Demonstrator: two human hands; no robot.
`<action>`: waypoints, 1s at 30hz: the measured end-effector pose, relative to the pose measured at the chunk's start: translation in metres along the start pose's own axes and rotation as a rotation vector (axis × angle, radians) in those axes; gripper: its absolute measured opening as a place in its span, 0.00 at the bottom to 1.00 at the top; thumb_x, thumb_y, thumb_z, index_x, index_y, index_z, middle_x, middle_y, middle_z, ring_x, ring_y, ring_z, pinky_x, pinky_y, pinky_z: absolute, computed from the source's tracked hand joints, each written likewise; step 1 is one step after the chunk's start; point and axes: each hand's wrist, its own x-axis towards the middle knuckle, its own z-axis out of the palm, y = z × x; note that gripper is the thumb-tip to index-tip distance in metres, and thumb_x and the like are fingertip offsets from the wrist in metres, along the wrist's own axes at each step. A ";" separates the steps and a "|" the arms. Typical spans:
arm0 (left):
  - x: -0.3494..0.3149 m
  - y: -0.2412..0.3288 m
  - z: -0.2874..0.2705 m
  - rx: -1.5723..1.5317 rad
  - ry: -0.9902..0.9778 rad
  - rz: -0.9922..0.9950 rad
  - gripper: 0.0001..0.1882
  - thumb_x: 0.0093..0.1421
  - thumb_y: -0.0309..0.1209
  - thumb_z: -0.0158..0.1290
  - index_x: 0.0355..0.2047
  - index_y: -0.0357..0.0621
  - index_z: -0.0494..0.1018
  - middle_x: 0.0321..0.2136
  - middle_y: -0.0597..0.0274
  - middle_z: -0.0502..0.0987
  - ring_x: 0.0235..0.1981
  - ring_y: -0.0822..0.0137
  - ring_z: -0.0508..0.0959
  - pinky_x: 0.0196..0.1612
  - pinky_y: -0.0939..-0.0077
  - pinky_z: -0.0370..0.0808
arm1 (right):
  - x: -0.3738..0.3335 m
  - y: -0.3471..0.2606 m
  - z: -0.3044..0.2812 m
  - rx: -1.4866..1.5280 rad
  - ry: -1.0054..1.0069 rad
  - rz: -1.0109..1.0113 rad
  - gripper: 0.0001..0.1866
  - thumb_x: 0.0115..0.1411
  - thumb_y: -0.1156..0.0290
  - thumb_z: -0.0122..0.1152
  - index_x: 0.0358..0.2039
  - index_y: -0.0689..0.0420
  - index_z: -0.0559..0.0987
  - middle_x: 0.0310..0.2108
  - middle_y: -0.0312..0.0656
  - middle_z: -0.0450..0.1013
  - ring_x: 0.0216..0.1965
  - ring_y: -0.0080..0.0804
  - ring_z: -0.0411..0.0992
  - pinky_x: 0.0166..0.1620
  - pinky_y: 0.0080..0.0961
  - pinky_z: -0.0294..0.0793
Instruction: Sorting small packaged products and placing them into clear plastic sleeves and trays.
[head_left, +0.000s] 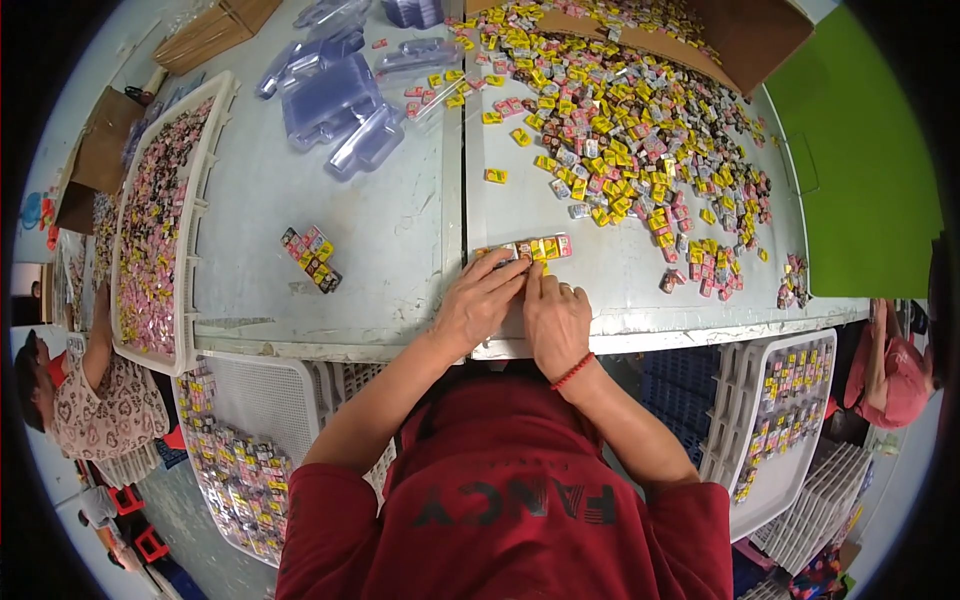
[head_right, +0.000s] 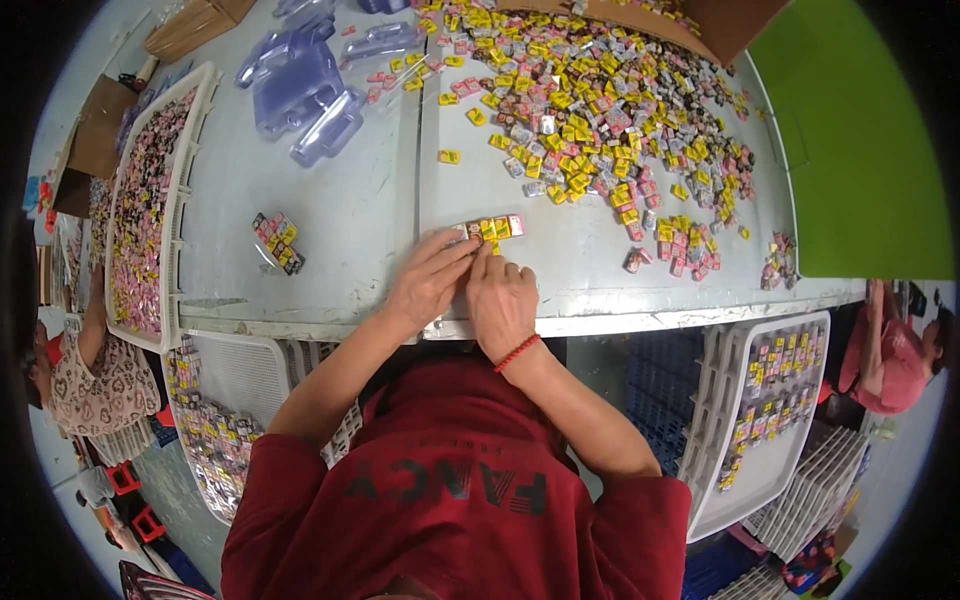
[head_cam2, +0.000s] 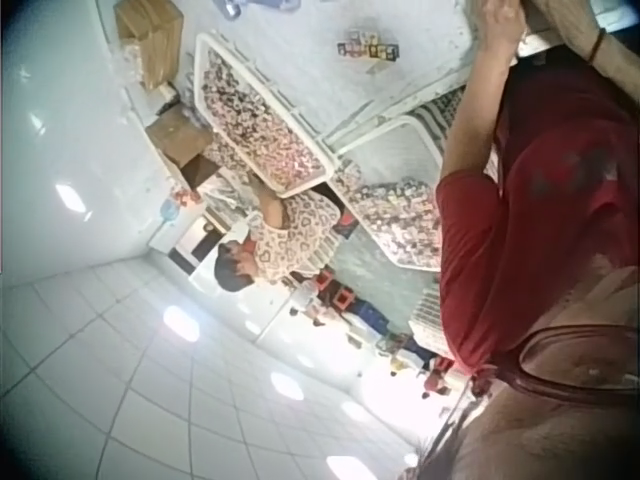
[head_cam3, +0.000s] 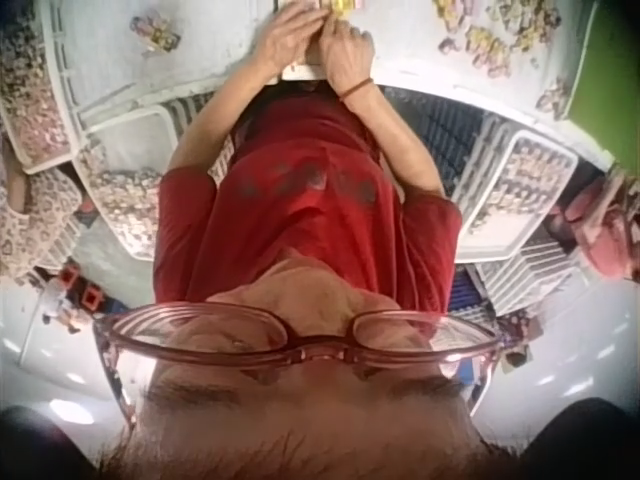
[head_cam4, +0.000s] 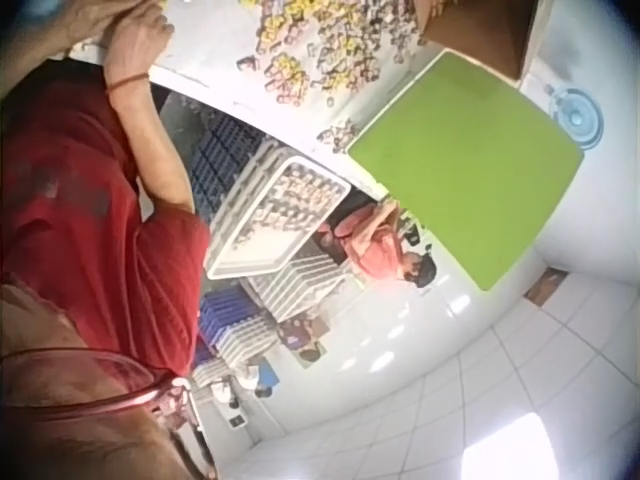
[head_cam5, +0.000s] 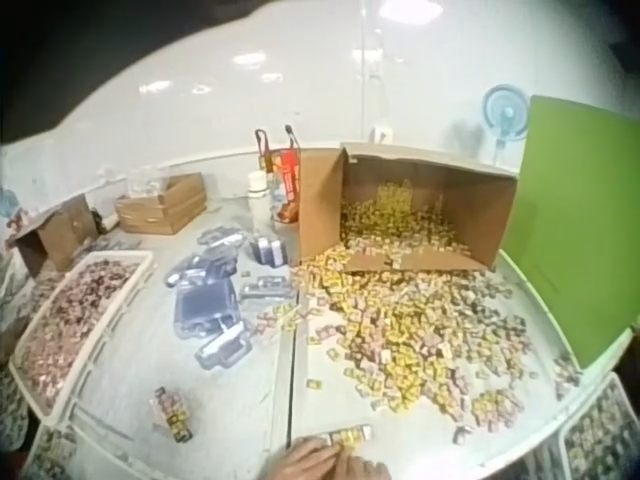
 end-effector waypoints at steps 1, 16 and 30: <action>0.002 0.000 0.000 0.003 0.004 -0.002 0.14 0.50 0.21 0.55 0.39 0.37 0.77 0.47 0.60 0.75 0.52 0.57 0.71 0.55 0.64 0.70 | -0.001 0.004 0.000 -0.001 0.002 -0.005 0.24 0.56 0.74 0.51 0.54 0.69 0.69 0.27 0.40 0.71 0.28 0.32 0.74 0.35 0.28 0.70; 0.004 -0.003 -0.003 -0.037 0.019 0.037 0.11 0.50 0.20 0.59 0.35 0.34 0.76 0.44 0.54 0.76 0.51 0.53 0.74 0.54 0.62 0.72 | 0.015 0.029 -0.009 0.195 0.297 -0.096 0.23 0.59 0.66 0.59 0.53 0.61 0.71 0.52 0.48 0.69 0.53 0.46 0.67 0.50 0.47 0.67; 0.056 -0.036 -0.007 -0.044 -0.080 -0.174 0.08 0.58 0.30 0.54 0.33 0.37 0.77 0.33 0.51 0.78 0.36 0.50 0.76 0.41 0.61 0.73 | -0.004 0.038 -0.004 0.558 0.231 0.082 0.30 0.58 0.69 0.59 0.59 0.62 0.64 0.58 0.53 0.61 0.59 0.51 0.59 0.61 0.49 0.53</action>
